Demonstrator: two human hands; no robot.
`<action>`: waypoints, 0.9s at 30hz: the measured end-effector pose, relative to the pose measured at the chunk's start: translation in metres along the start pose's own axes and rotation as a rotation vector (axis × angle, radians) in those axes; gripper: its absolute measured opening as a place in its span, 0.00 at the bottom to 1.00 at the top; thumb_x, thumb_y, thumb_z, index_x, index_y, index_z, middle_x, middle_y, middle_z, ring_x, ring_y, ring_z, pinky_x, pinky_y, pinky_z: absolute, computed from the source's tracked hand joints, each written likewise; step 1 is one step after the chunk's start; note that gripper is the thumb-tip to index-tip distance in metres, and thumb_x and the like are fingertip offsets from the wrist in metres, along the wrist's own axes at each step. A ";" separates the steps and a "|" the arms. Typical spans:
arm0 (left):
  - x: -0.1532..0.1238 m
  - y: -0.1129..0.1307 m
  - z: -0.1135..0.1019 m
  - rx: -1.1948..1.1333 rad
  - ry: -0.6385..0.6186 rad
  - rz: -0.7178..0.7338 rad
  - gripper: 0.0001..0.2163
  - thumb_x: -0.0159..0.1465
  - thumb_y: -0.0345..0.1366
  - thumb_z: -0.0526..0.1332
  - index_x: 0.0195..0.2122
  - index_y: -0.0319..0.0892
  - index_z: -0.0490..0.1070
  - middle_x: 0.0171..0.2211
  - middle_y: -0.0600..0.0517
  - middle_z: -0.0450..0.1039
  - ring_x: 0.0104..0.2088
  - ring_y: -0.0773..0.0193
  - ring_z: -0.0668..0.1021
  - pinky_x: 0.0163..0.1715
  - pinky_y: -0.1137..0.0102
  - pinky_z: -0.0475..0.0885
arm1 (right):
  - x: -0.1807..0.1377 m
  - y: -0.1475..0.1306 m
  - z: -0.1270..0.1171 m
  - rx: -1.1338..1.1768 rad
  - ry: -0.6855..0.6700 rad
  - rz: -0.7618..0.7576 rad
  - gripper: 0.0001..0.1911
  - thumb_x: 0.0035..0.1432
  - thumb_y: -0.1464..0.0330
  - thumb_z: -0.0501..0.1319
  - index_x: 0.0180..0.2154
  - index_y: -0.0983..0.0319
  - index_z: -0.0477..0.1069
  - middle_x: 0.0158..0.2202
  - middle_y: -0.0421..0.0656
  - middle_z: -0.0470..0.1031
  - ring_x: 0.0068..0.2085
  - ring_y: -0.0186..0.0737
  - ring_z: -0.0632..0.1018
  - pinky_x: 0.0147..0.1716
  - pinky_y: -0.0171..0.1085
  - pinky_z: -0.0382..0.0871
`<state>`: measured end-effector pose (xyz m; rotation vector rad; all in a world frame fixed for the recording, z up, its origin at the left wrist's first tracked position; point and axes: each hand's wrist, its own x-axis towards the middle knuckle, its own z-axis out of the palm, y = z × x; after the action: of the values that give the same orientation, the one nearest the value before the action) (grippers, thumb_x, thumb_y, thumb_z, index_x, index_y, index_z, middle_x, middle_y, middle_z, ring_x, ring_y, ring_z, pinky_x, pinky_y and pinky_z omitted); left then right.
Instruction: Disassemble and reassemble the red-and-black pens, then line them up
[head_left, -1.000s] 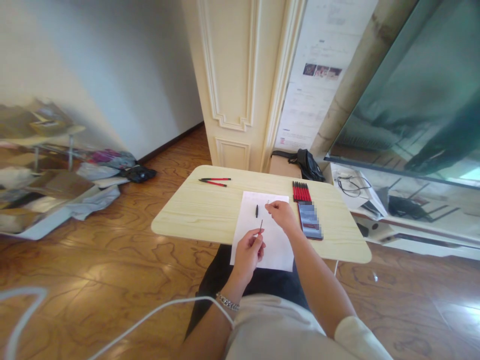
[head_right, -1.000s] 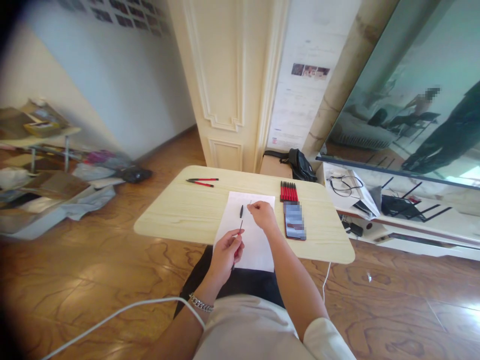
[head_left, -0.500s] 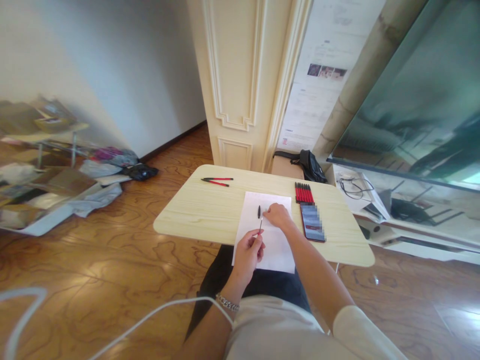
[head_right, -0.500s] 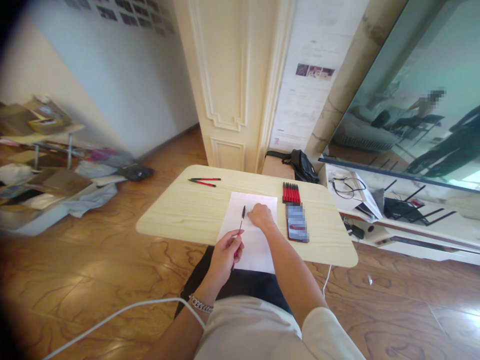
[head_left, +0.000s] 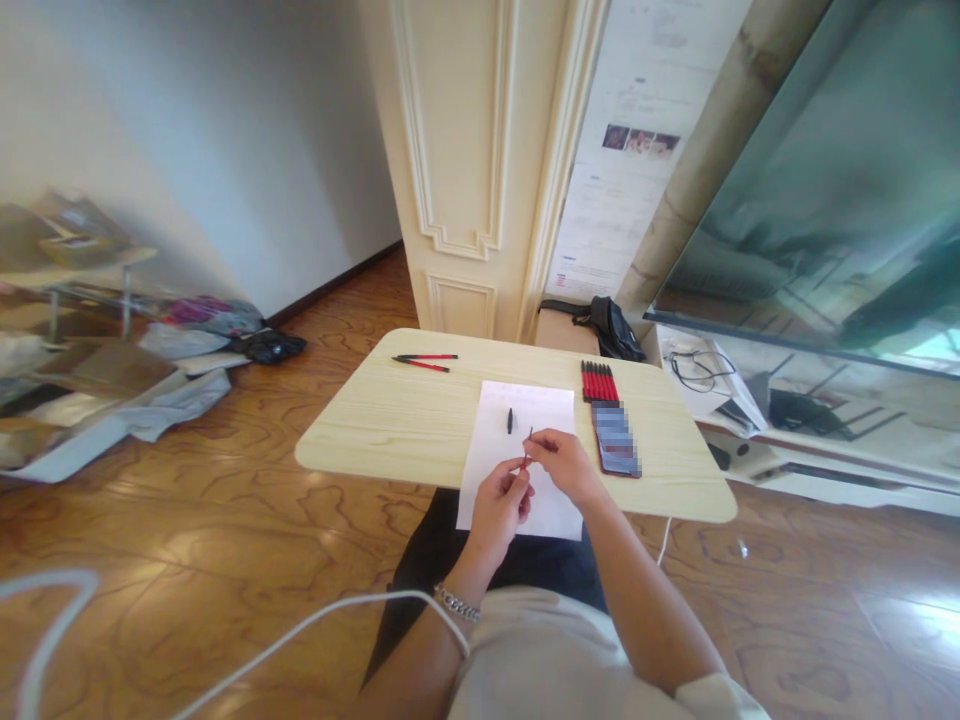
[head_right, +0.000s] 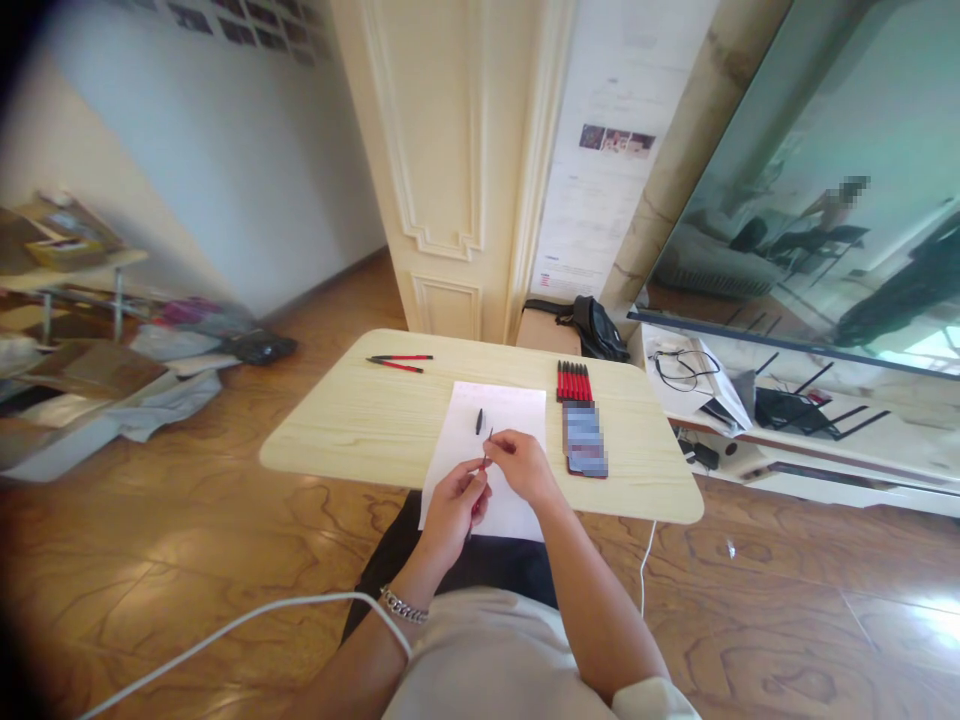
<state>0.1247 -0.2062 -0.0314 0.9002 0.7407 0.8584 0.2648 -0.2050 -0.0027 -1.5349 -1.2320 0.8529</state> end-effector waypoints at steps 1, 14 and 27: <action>-0.001 -0.001 0.001 0.007 -0.007 -0.003 0.21 0.56 0.48 0.64 0.45 0.39 0.70 0.21 0.56 0.66 0.16 0.74 0.65 0.13 0.78 0.53 | 0.008 0.002 -0.004 0.045 0.047 0.032 0.15 0.54 0.58 0.59 0.32 0.63 0.74 0.30 0.43 0.77 0.29 0.35 0.74 0.27 0.32 0.64; -0.001 0.009 -0.006 -0.006 0.068 -0.013 0.21 0.54 0.47 0.66 0.44 0.39 0.71 0.21 0.56 0.67 0.16 0.74 0.66 0.13 0.78 0.53 | 0.079 0.021 -0.002 -0.735 0.134 0.199 0.09 0.50 0.63 0.63 0.29 0.60 0.78 0.30 0.46 0.79 0.34 0.41 0.77 0.32 0.34 0.63; -0.003 0.020 -0.002 -0.165 0.099 -0.082 0.23 0.54 0.38 0.67 0.49 0.38 0.66 0.28 0.48 0.75 0.25 0.64 0.78 0.28 0.67 0.74 | 0.016 0.013 0.012 -0.013 0.075 0.138 0.17 0.58 0.56 0.55 0.34 0.62 0.74 0.30 0.43 0.77 0.27 0.35 0.74 0.25 0.33 0.63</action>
<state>0.1160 -0.2010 -0.0142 0.6802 0.7744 0.8826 0.2618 -0.1868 -0.0182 -1.6621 -1.0897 0.8697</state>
